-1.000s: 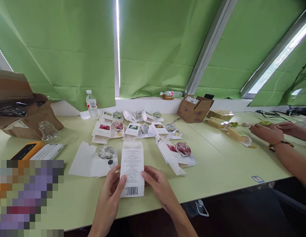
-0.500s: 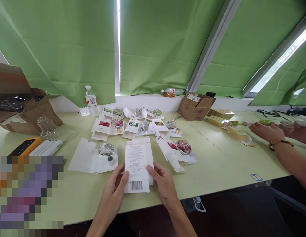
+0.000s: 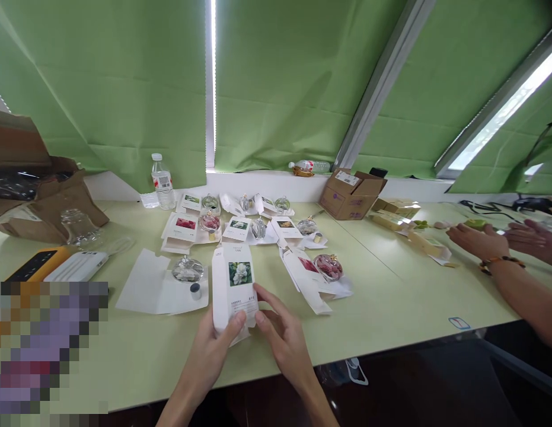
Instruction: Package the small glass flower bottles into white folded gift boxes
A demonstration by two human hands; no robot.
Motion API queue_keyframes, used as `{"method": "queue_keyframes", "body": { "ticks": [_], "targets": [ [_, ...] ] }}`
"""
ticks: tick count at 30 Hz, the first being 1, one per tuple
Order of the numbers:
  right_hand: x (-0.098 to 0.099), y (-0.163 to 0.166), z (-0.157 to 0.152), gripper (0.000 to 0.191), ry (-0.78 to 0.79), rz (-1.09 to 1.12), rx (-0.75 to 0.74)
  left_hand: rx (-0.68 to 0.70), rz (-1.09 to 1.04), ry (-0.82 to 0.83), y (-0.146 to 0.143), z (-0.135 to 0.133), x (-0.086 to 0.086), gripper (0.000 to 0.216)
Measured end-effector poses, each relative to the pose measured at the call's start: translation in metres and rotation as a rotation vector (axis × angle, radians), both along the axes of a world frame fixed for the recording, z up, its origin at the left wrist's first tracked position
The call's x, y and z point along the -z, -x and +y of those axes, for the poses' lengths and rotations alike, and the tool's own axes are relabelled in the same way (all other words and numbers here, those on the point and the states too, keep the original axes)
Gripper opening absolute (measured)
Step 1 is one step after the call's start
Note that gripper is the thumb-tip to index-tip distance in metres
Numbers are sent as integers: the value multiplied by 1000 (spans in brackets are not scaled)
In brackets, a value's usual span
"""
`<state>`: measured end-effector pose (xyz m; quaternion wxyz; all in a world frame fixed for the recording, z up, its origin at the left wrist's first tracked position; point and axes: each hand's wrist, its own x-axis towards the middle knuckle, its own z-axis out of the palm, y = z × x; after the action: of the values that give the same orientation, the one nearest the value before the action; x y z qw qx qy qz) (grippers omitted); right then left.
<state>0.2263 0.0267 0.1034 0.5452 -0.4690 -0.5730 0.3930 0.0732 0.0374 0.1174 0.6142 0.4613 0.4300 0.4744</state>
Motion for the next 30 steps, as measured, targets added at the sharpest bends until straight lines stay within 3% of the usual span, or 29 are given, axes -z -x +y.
{"method": "queue_keyframes", "body": {
  "ticks": [3,6,15,22,27,30],
  "targets": [
    [-1,1,1,48,42,101,1,-38,-100,109,1,-4,-1,59],
    [-3,1,2,47,109,149,-54,-50,-133,86,2,-7,0,65],
    [-3,-1,6,43,168,187,-8,-179,-14,85,1,-6,9,51],
    [0,0,5,44,164,184,28,2,94,-20,15,1,2,43],
    [0,-1,3,45,153,183,-14,-87,100,-40,18,-1,1,45],
    [-2,0,2,48,162,173,-79,-60,115,-34,19,0,4,46]
  ]
}}
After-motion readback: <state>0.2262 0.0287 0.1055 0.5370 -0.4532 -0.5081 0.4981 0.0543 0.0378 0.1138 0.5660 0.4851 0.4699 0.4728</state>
